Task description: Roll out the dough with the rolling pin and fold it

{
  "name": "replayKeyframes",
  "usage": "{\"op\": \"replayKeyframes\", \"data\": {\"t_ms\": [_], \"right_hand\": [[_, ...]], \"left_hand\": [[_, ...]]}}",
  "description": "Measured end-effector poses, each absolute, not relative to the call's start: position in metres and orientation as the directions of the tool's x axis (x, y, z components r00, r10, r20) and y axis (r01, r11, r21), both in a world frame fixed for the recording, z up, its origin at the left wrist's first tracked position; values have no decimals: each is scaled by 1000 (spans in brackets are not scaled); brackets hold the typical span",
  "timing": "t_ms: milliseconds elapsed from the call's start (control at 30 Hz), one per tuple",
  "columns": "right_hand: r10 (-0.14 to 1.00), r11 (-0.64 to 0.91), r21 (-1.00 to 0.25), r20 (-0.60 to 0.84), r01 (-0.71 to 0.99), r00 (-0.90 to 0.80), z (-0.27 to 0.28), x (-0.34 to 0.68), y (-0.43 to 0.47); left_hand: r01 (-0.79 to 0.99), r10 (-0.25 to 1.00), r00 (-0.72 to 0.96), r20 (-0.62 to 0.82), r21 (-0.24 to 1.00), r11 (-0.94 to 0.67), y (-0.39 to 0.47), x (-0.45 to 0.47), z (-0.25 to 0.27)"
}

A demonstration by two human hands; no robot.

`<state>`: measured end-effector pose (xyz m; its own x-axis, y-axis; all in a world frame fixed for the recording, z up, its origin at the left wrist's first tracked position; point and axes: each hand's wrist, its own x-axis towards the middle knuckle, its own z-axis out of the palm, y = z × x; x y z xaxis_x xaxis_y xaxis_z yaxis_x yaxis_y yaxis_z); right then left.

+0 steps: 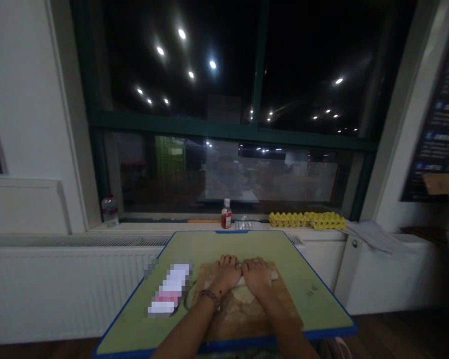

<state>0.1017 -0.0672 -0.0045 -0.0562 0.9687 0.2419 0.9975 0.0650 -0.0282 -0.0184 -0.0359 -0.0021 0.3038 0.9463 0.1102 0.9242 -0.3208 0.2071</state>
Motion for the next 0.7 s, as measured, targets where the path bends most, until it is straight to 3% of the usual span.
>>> {"op": "replayKeyframes", "data": {"t_ms": [233, 533, 700], "right_hand": [[949, 38, -89, 315, 995, -8, -20, 109, -88], [965, 124, -12, 235, 992, -117, -9, 109, -75], [986, 117, -44, 127, 992, -111, 4, 111, -65]], "left_hand": [[877, 861, 406, 306, 134, -462, -58, -19, -15], [882, 875, 387, 290, 161, -443, -50, -18, -4], [890, 900, 349, 260, 210, -405, -39, -16, 0]]}}
